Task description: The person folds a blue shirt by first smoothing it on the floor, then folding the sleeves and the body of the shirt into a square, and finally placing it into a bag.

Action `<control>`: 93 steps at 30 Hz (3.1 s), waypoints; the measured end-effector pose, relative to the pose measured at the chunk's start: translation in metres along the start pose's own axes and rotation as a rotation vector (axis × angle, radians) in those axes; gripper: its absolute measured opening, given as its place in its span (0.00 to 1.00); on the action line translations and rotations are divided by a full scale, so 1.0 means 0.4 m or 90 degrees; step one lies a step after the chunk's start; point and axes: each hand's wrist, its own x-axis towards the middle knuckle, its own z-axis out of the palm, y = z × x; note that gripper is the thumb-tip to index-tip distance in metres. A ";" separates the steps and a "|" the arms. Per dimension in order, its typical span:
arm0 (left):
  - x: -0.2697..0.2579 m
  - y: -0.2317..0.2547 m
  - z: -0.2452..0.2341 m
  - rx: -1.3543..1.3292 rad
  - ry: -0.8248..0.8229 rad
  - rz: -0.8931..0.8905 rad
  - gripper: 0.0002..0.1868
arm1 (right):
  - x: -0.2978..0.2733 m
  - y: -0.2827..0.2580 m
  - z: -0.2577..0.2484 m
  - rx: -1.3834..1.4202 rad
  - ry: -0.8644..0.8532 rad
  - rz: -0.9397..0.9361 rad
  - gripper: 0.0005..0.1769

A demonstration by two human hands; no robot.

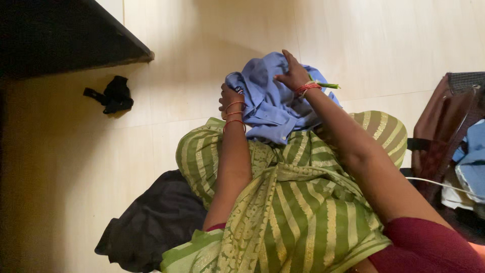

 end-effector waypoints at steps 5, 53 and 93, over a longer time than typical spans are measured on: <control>0.086 -0.053 0.090 0.008 -0.039 0.140 0.22 | -0.019 0.064 0.155 0.025 -0.219 0.327 0.69; -0.050 0.047 -0.421 -0.828 0.031 0.490 0.32 | -0.148 0.157 -0.638 -0.003 0.368 0.210 0.18; -0.279 -0.015 0.104 0.265 -0.371 0.589 0.17 | -0.395 -0.116 -0.029 -0.113 0.138 -0.012 0.11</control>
